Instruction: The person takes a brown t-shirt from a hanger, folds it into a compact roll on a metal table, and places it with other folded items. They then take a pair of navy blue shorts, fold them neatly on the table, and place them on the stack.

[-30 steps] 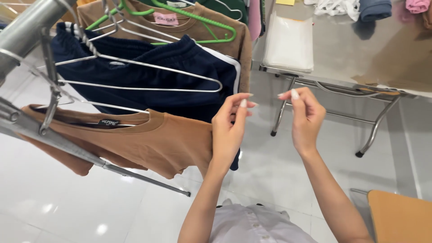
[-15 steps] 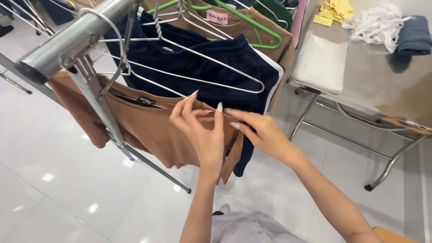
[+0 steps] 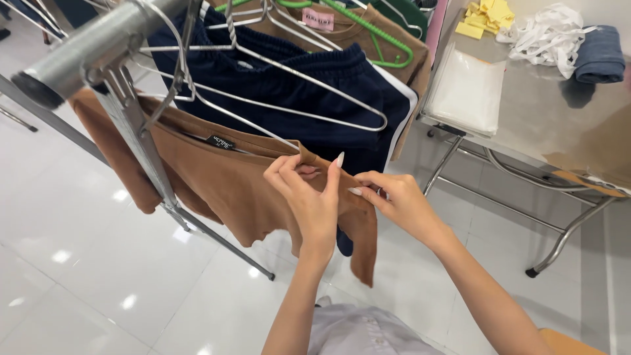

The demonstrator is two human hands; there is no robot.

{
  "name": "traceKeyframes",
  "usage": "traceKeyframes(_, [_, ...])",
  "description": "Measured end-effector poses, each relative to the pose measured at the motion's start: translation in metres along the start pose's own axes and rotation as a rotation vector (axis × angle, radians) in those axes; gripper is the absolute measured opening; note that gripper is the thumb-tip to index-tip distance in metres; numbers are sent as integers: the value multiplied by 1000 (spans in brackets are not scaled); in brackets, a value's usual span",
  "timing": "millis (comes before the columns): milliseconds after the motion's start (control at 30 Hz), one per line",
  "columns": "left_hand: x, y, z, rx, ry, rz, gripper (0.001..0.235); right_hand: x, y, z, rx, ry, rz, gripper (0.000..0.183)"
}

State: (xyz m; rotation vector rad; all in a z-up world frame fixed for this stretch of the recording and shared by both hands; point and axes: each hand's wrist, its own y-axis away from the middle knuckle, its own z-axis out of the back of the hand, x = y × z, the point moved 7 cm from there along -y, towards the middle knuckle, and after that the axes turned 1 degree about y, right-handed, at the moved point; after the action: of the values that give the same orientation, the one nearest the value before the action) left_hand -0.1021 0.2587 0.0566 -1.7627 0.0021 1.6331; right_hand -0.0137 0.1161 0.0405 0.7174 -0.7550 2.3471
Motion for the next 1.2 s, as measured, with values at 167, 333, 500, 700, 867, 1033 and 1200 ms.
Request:
traceKeyframes(167, [-4, 13, -9, 78, 3, 34, 57, -6, 15, -4, -9, 62, -10, 7])
traceKeyframes(333, [-7, 25, -30, 136, -62, -6, 60, -38, 24, -18, -11, 132, -30, 4])
traceKeyframes(500, [-9, 33, -42, 153, -265, -195, 50, -43, 24, -23, 101, 181, -56, 11])
traceKeyframes(700, [3, 57, -47, -42, -377, -396, 23, -13, 27, -15, 193, 48, -83, 30])
traceKeyframes(867, [-16, 62, -43, -162, -396, -542, 29, -32, 36, -12, 206, -8, -119, 29])
traceKeyframes(1033, [13, 87, -43, -266, -392, -763, 24, -44, 42, -12, 277, 10, -137, 28])
traceKeyframes(1200, [7, 108, -44, -329, -485, -729, 30, -43, 59, -1, 349, 73, -85, 25])
